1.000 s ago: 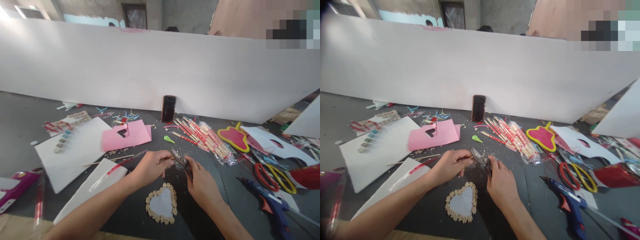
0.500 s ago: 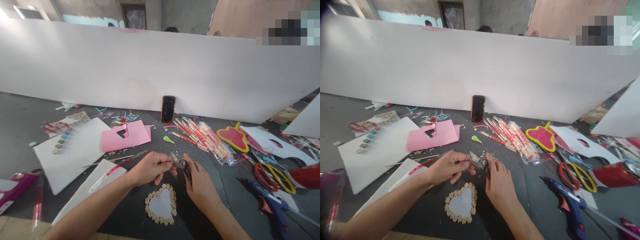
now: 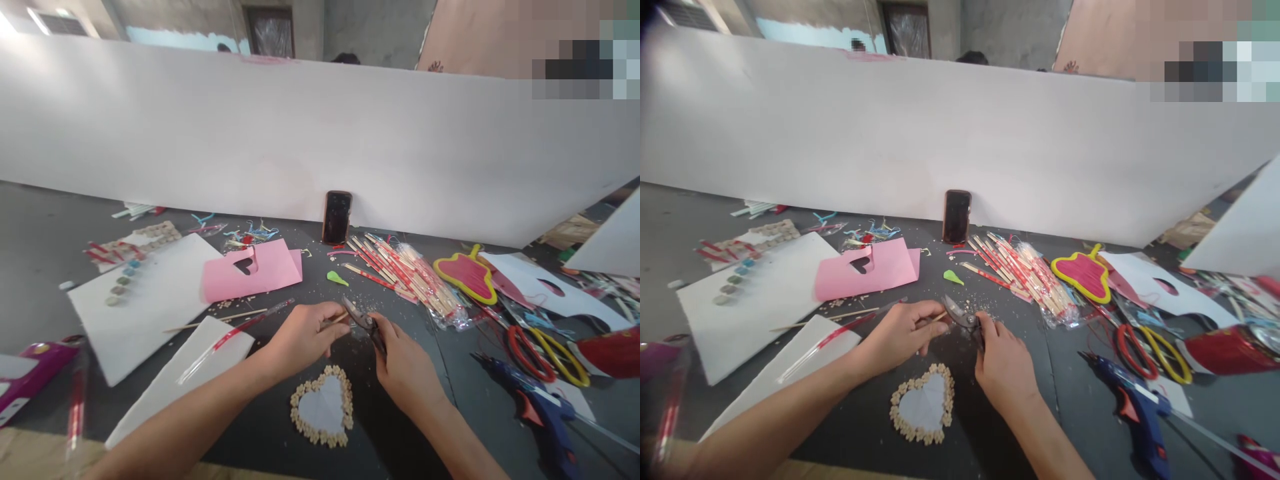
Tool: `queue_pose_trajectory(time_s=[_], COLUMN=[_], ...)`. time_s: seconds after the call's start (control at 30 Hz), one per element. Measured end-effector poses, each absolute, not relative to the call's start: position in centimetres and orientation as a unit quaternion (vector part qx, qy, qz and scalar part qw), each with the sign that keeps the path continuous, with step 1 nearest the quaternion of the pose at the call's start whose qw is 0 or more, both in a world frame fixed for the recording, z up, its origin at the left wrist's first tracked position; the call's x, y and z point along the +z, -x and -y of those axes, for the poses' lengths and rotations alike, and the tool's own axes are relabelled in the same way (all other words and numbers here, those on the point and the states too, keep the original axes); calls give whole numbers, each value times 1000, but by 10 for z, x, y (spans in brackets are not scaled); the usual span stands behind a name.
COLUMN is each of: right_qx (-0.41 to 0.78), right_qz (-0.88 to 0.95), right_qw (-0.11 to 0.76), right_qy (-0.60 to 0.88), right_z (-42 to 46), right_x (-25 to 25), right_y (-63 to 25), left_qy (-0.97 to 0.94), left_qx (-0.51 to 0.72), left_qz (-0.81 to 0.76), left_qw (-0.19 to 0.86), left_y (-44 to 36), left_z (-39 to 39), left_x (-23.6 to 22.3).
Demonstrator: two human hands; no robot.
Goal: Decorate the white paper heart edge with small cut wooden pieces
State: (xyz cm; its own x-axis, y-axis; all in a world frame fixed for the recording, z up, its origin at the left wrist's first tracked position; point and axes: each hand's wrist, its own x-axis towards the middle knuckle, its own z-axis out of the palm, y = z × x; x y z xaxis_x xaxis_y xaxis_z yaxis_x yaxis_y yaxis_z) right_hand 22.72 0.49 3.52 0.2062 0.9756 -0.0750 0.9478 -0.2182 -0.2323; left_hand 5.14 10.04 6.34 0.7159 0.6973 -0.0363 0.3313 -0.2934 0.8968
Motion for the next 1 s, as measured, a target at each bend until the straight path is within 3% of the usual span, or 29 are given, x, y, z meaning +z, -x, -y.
queue_pose_trajectory(time_s=[0.13,0.23,0.53,0.7,0.83,1.0], right_qx=[73,78,97,93,104,147], right_qz=[624,630,649,656,653,630], right_qw=[78,92,134,134,119,94], right_qy=[774,767,743,737,741,757], right_z=[-4,-3,-1,-1,-3,-3], right_x=[31,28,25,26,28,33], right_y=[-228,-227,-227,-227,-227,-224], left_qy=[-824,-819,-643,-578,-653,-800], left_qx=[198,185,118,91,131,171], left_qz=[-328,-334,-257,-240,-270,-341], left_qw=[418,428,711,775,696,463], left_y=[-53,-52,-46,-44,-47,-51], left_z=[-96,-96,-107,-108,-104,-98], left_x=[60,58,60,62,62,59])
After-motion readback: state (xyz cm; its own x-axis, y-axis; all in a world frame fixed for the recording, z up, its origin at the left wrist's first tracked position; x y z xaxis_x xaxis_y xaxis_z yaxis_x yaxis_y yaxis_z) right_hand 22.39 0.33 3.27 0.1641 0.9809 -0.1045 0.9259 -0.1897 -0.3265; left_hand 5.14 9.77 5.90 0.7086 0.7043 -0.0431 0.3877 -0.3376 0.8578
